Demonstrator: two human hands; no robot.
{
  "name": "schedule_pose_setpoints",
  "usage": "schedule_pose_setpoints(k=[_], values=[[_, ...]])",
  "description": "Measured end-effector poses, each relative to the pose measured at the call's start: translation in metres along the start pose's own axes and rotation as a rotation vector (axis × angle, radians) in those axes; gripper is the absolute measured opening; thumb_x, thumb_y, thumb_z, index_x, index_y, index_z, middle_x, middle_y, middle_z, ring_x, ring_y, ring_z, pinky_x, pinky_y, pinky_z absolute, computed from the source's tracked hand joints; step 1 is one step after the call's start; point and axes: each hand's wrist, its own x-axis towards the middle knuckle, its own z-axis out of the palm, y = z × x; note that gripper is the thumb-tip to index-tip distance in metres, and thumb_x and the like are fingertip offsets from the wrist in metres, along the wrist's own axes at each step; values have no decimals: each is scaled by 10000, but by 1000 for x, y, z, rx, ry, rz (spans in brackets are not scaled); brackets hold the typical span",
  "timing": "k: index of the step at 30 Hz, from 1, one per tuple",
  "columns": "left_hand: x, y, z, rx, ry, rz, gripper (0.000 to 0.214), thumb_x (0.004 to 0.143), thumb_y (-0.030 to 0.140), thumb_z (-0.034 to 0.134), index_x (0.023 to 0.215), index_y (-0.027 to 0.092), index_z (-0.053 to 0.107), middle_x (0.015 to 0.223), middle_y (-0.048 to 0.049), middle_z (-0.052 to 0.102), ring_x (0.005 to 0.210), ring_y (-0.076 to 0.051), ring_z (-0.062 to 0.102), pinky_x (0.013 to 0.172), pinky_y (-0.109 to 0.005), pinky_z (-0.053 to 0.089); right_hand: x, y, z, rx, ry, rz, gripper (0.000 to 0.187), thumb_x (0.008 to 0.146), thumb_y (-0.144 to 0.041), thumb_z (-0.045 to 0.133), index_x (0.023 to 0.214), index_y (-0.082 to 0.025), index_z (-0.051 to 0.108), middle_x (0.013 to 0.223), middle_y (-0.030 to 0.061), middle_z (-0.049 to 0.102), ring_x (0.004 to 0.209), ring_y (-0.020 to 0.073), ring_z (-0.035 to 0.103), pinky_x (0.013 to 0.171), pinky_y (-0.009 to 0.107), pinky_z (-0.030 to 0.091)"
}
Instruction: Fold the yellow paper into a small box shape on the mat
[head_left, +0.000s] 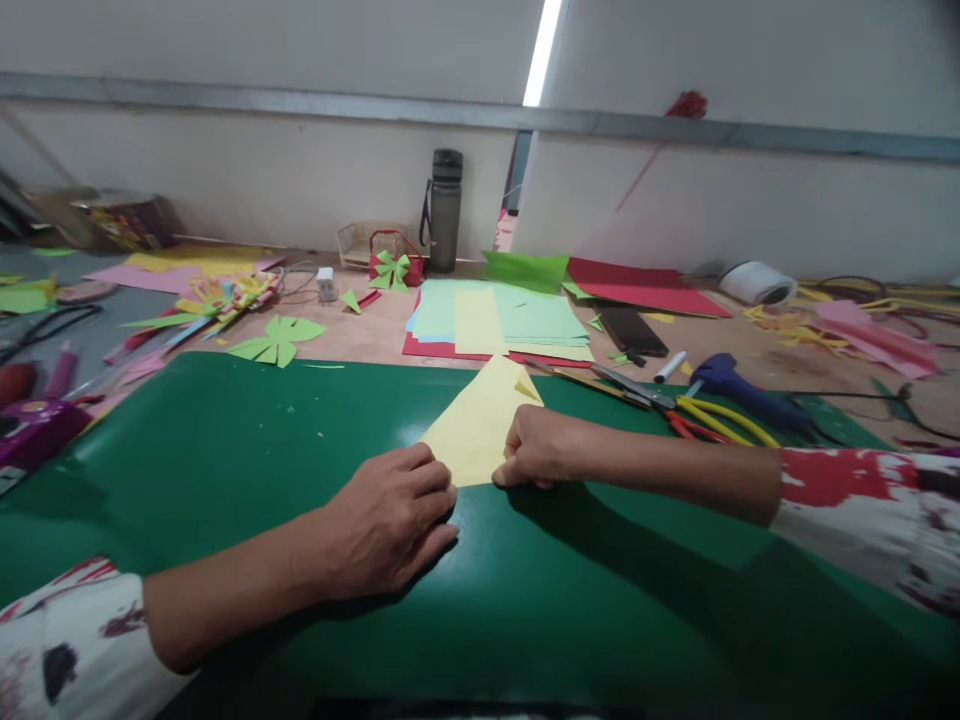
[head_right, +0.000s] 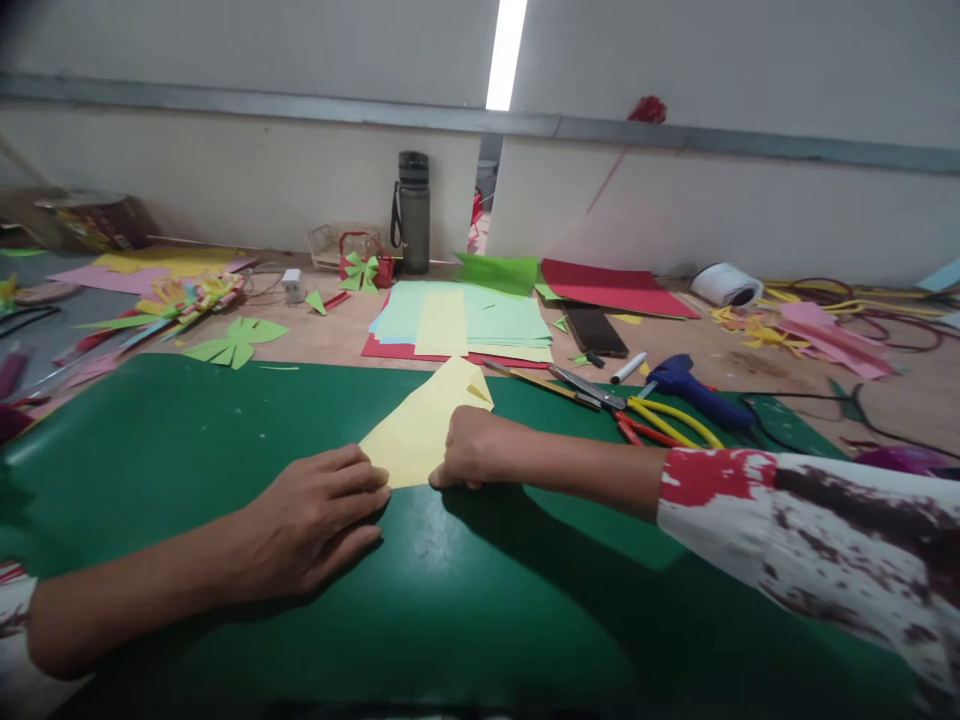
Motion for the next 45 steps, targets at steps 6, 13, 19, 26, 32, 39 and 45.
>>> schedule_pose_setpoints(k=[6, 13, 19, 26, 32, 39, 45], values=[[0, 0, 0, -30, 1, -14, 247, 894, 271, 388, 863, 133, 591, 828, -89, 564, 771, -197, 457, 696, -347, 407, 4, 17, 2, 23, 14, -30, 237, 608, -349, 594, 469, -165, 539, 441, -9, 537, 402, 93, 429, 385, 218, 278], [-4, -2, -1, -61, 29, -15, 210, 891, 229, 406, 905, 139, 595, 931, -99, 596, 838, -198, 501, 748, -349, 427, 3, 22, 3, 20, 17, -68, 219, 615, -349, 579, 502, -163, 557, 444, -1, 546, 390, 94, 427, 370, 216, 268], [-10, -3, 0, -62, 30, -12, 188, 893, 185, 407, 959, 145, 578, 1045, -92, 598, 930, -192, 506, 843, -347, 408, -2, 19, 2, 24, 24, -92, 212, 619, -332, 558, 485, -171, 526, 444, 0, 540, 386, 96, 430, 361, 209, 287], [5, 8, -6, 79, -101, -70, 396, 879, 443, 400, 1145, 161, 484, 903, -81, 554, 786, -211, 479, 700, -352, 408, -4, 18, 1, 17, 42, -126, 196, 610, -318, 557, 488, -168, 529, 445, -3, 535, 398, 95, 434, 356, 202, 282], [15, 11, -6, 131, -169, -116, 369, 889, 465, 346, 1101, 208, 504, 932, -71, 502, 799, -207, 454, 726, -351, 365, -2, 22, 2, 0, 42, -178, 182, 623, -312, 542, 524, -161, 562, 470, -4, 551, 409, 91, 449, 364, 193, 286], [21, 17, -7, 210, -194, -116, 380, 885, 491, 335, 1010, 193, 534, 907, -68, 510, 793, -214, 429, 743, -384, 339, -10, 20, -5, -111, 127, -301, 168, 654, -295, 574, 588, -146, 611, 516, 9, 572, 482, 107, 476, 434, 207, 284], [26, 38, 3, 237, -169, -246, 737, 779, 722, 227, 1256, 196, 421, 982, -113, 492, 826, -261, 413, 744, -440, 362, 0, 11, -18, -255, 124, -554, 115, 688, -232, 593, 711, -146, 665, 587, -13, 583, 540, 89, 476, 485, 197, 288]])
